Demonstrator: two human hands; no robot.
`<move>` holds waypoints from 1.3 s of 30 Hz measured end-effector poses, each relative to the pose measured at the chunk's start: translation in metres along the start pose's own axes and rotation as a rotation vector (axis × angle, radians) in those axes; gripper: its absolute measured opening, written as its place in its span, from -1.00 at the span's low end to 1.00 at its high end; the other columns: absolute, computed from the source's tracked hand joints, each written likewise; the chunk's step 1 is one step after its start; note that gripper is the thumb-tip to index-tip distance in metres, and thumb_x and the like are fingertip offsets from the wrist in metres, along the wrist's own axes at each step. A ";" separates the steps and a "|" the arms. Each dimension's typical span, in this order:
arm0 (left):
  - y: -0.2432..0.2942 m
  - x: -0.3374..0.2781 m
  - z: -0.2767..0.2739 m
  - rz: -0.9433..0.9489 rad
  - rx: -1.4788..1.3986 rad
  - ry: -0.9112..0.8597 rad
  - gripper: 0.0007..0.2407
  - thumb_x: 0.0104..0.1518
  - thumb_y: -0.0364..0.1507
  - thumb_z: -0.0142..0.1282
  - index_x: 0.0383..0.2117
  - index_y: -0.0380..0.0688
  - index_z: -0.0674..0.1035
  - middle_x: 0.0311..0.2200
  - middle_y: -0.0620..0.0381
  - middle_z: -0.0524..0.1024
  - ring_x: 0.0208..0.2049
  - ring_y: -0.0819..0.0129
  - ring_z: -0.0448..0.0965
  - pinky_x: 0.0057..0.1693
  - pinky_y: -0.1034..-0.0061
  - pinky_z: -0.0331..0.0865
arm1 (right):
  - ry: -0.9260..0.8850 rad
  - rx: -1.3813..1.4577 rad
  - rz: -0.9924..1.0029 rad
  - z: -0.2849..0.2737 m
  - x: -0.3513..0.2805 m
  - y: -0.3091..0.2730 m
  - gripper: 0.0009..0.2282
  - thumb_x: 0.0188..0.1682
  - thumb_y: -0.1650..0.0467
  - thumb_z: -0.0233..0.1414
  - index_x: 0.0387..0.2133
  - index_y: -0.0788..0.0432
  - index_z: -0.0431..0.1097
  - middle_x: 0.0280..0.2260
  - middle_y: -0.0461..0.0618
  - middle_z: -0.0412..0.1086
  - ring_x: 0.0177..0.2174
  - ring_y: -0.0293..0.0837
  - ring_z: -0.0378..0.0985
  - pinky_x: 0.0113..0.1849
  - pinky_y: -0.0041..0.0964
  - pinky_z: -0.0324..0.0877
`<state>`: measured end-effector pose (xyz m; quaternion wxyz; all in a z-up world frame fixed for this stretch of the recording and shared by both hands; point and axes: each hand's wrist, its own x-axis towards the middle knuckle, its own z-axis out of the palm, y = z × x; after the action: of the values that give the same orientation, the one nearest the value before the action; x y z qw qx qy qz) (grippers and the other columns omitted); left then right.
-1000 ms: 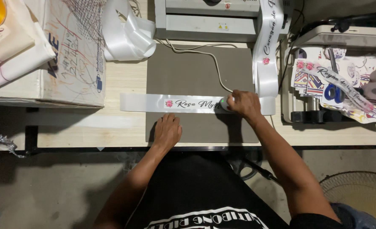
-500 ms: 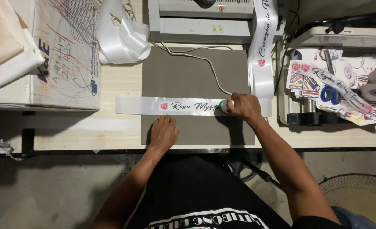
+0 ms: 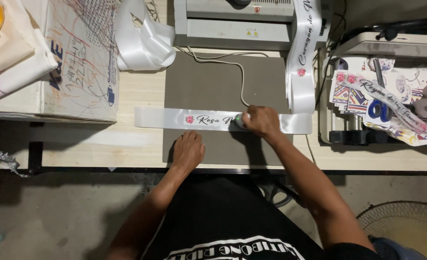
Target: The person irons printed designs onto white satin sashes. They place a printed design on a sash, press it with an iron, and then peel off the backing. This process is repeated for multiple sashes with different printed phrases.
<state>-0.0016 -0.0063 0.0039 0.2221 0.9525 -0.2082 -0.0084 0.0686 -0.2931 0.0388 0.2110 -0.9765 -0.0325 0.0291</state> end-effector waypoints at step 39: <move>-0.030 -0.011 -0.006 -0.012 -0.050 -0.085 -0.84 0.06 -0.40 0.21 -0.38 -0.27 0.62 -0.30 -0.10 0.53 -0.17 0.00 0.51 -0.09 0.09 0.40 | 0.115 0.032 -0.329 0.058 0.031 -0.157 -0.77 -0.10 0.28 0.14 -0.55 0.24 0.51 -0.63 0.16 0.46 -0.61 0.13 0.53 -0.47 -0.03 0.45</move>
<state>0.0003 0.0252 -0.0041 0.2367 0.9467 -0.2115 -0.0553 0.0873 -0.1239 0.0498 0.2299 -0.9546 -0.1795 -0.0612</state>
